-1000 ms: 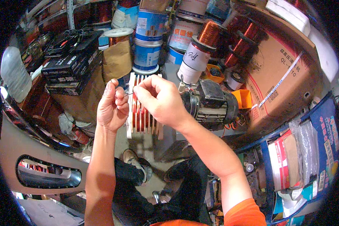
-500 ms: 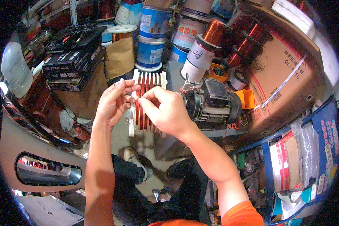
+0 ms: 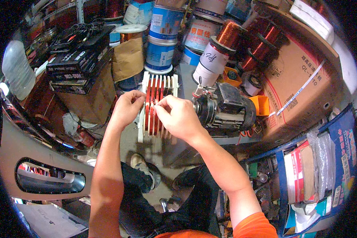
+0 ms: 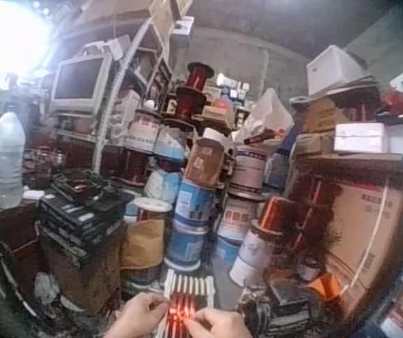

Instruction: The person winds red copper wire onto a white slotted bobbin using a motorized winding machine. They repeatedly adjust the wire, secure it with small ties, and inspect the coil. The person removes the finished coil from the bobbin and places it on a nearby cabinet.

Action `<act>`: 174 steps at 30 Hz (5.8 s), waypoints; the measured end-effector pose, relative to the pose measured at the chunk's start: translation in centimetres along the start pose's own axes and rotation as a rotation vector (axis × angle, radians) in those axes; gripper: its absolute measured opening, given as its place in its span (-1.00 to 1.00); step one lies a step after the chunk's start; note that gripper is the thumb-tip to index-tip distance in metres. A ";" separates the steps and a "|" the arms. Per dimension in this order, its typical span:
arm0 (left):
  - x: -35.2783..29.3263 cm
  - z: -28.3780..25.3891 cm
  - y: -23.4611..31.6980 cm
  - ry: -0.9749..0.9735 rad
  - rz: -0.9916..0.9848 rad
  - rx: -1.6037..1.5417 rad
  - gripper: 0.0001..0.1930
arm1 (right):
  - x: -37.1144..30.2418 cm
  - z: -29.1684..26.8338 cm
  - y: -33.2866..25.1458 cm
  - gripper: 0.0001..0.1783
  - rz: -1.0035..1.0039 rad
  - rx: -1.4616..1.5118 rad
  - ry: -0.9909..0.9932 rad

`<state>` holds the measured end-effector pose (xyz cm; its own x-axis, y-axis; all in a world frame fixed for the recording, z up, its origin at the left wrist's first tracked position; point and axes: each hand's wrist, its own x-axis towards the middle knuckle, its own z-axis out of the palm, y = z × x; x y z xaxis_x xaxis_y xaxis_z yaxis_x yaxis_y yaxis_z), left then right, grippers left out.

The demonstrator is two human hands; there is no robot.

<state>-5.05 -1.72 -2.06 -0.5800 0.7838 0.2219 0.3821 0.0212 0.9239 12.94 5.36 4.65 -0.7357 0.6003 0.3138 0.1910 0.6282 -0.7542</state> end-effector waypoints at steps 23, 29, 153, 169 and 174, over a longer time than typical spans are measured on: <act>-0.7 -1.4 1.9 -0.041 -0.039 -0.132 -0.81 | 2.1 1.9 0.5 -0.83 -0.312 -0.383 0.034; -0.8 -0.4 2.5 -0.001 -0.067 -0.339 -0.91 | 5.3 0.8 0.3 -0.80 -0.114 -0.318 -0.115; 1.2 4.0 -1.5 0.188 -0.321 -0.504 -0.44 | 7.7 0.2 -4.2 -0.73 -0.455 -0.882 -0.553; 0.4 3.2 -0.6 0.116 -0.243 -0.280 -0.44 | 7.3 0.1 -1.4 -0.62 -0.115 -0.569 -0.335; 0.7 2.7 -2.2 0.139 -0.348 -0.483 -0.44 | 4.2 -3.4 -2.2 -0.65 -0.284 -0.514 -0.070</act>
<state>-4.36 0.45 -4.73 -0.7132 0.6922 -0.1103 -0.1977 -0.0477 0.9791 11.63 8.20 9.66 -0.8419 0.3503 0.4104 0.2579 0.9293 -0.2643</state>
